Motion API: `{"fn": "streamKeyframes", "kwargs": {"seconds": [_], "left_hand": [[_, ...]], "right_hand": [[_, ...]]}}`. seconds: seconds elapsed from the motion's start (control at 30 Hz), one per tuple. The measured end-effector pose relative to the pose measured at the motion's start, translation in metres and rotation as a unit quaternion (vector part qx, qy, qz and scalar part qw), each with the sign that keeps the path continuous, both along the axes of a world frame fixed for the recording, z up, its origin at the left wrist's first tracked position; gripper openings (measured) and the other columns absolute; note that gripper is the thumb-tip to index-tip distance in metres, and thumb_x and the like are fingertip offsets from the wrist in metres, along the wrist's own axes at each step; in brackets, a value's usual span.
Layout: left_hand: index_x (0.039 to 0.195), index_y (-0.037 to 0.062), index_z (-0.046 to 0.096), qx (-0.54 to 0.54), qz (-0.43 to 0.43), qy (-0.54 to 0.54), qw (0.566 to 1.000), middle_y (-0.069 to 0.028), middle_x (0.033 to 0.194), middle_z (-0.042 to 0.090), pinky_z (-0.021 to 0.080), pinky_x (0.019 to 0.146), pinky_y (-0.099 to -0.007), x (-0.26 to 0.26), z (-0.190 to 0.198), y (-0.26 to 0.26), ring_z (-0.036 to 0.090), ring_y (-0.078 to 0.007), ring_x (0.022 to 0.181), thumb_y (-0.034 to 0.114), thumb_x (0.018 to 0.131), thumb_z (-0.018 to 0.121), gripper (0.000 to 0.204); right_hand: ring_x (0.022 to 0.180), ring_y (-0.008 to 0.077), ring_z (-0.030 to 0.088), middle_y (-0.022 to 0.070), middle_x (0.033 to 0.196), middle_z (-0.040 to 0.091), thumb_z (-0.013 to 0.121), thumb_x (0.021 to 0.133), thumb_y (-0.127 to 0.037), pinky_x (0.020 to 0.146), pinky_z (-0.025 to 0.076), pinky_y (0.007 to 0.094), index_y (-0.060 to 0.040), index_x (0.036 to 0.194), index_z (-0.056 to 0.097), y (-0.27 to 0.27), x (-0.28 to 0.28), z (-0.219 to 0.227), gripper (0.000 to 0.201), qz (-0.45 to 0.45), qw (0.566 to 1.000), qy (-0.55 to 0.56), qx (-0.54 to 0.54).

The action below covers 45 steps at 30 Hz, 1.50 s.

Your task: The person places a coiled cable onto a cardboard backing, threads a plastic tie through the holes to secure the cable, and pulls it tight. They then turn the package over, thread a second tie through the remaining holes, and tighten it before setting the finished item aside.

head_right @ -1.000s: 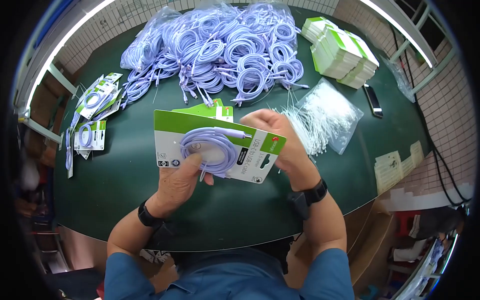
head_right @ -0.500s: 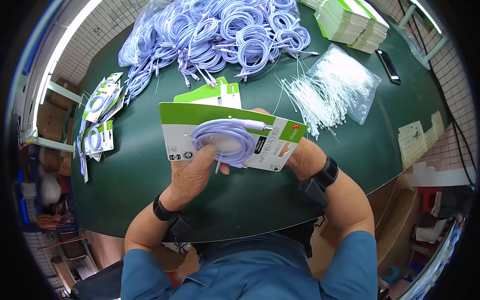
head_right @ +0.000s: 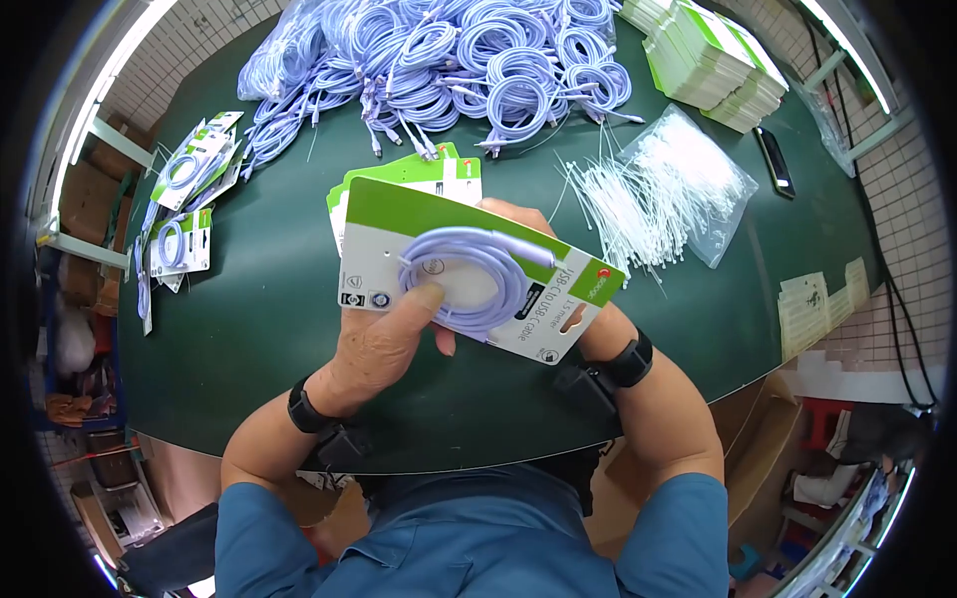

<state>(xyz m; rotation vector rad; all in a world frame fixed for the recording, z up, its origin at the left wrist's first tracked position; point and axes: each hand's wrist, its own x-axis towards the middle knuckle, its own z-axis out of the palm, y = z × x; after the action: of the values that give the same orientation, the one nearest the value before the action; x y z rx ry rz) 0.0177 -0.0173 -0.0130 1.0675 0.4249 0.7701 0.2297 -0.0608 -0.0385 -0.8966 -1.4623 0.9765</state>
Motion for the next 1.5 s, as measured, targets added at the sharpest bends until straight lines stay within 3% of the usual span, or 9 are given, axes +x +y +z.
{"fn": "streamKeyframes", "kwargs": {"seconds": [0.17, 0.27, 0.43, 0.57, 0.67, 0.97, 1.23, 1.33, 1.5], "left_hand": [[0.134, -0.0013, 0.057, -0.027, -0.005, -0.006, 1.000, -0.0124, 0.114, 0.070, 0.059, 0.056, -0.0283, -0.003, -0.004, 0.006, 0.070, -0.0164, 0.081, 0.004, 0.099, 0.072, 0.038], [0.133, -0.0011, 0.057, -0.036, -0.001, 0.022, 0.999, -0.0116, 0.113, 0.070, 0.059, 0.056, -0.0279, -0.003, -0.003, 0.007, 0.070, -0.0154, 0.080, 0.003, 0.097, 0.073, 0.040], [0.130, -0.0011, 0.059, -0.018, 0.005, 0.048, 0.999, -0.0098, 0.108, 0.071, 0.058, 0.056, -0.0273, -0.003, -0.005, 0.010, 0.069, -0.0149, 0.079, 0.003, 0.096, 0.076, 0.038], [0.124, -0.0014, 0.063, 0.027, -0.010, 0.093, 0.995, -0.0084, 0.103, 0.071, 0.057, 0.057, -0.0267, -0.003, -0.008, 0.013, 0.068, -0.0136, 0.079, 0.004, 0.094, 0.078, 0.034], [0.120, -0.0016, 0.066, -0.004, -0.005, 0.115, 0.993, -0.0071, 0.098, 0.071, 0.056, 0.059, -0.0267, -0.001, -0.012, 0.009, 0.067, -0.0119, 0.078, 0.005, 0.093, 0.079, 0.031], [0.122, 0.0013, 0.067, -0.008, -0.003, 0.134, 0.991, -0.0059, 0.101, 0.072, 0.052, 0.060, -0.0251, -0.002, -0.015, 0.015, 0.066, -0.0120, 0.076, 0.002, 0.092, 0.079, 0.033], [0.130, 0.0034, 0.063, -0.079, 0.090, 0.043, 0.992, -0.0073, 0.112, 0.072, 0.052, 0.063, -0.0254, 0.004, -0.021, 0.022, 0.068, -0.0135, 0.089, -0.003, 0.090, 0.078, 0.043], [0.133, 0.0038, 0.061, -0.097, 0.106, 0.034, 0.989, -0.0065, 0.113, 0.071, 0.054, 0.065, -0.0272, 0.005, -0.017, 0.024, 0.069, -0.0150, 0.093, -0.002, 0.089, 0.079, 0.048], [0.137, 0.0040, 0.060, -0.065, 0.100, 0.056, 0.991, -0.0064, 0.119, 0.070, 0.058, 0.076, -0.0298, -0.007, -0.018, 0.030, 0.068, -0.0169, 0.104, 0.000, 0.090, 0.080, 0.051]], "right_hand": [[0.096, 0.0113, 0.066, 0.0055, 0.111, 0.069, 0.089, 0.083, -0.021, 0.082, 0.055, 0.0266, -0.0034, 0.116, 0.065, -0.002, -0.014, 0.006, 0.045, -0.058, 0.992, 0.097, -0.063], [0.093, 0.0097, 0.065, 0.0051, 0.106, 0.069, 0.088, 0.085, -0.021, 0.078, 0.054, 0.0268, -0.0043, 0.110, 0.064, 0.011, -0.003, -0.017, 0.039, -0.093, 0.989, -0.096, 0.060], [0.086, 0.0088, 0.064, 0.0036, 0.097, 0.070, 0.086, 0.088, -0.018, 0.072, 0.054, 0.0275, -0.0042, 0.103, 0.064, 0.018, 0.004, -0.016, 0.031, -0.116, 0.984, -0.120, 0.060], [0.077, 0.0082, 0.063, 0.0007, 0.087, 0.069, 0.081, 0.095, -0.016, 0.067, 0.053, 0.0266, -0.0033, 0.098, 0.063, 0.021, 0.002, -0.011, 0.022, -0.162, 0.982, -0.086, -0.045], [0.073, 0.0060, 0.061, -0.0008, 0.083, 0.067, 0.076, 0.100, -0.014, 0.064, 0.052, 0.0252, -0.0021, 0.094, 0.061, 0.018, 0.003, -0.005, 0.020, -0.079, 0.979, 0.037, -0.183], [0.082, 0.0039, 0.062, -0.0004, 0.092, 0.069, 0.070, 0.105, -0.014, 0.070, 0.052, 0.0222, -0.0021, 0.100, 0.063, 0.013, 0.019, 0.006, 0.014, -0.048, 0.976, 0.079, -0.195], [0.082, 0.0077, 0.066, 0.0040, 0.094, 0.072, 0.073, 0.101, -0.010, 0.073, 0.053, 0.0246, -0.0009, 0.108, 0.068, 0.002, 0.023, 0.052, 0.012, -0.075, 0.938, 0.299, -0.158], [0.081, 0.0112, 0.068, 0.0049, 0.096, 0.074, 0.075, 0.098, -0.008, 0.074, 0.055, 0.0263, 0.0005, 0.112, 0.073, -0.004, 0.016, 0.048, 0.016, -0.140, 0.984, -0.062, -0.092], [0.079, 0.0123, 0.069, 0.0052, 0.095, 0.075, 0.076, 0.095, -0.006, 0.073, 0.055, 0.0267, 0.0010, 0.110, 0.077, -0.005, 0.010, 0.049, 0.016, -0.194, 0.974, -0.112, -0.035]]}}
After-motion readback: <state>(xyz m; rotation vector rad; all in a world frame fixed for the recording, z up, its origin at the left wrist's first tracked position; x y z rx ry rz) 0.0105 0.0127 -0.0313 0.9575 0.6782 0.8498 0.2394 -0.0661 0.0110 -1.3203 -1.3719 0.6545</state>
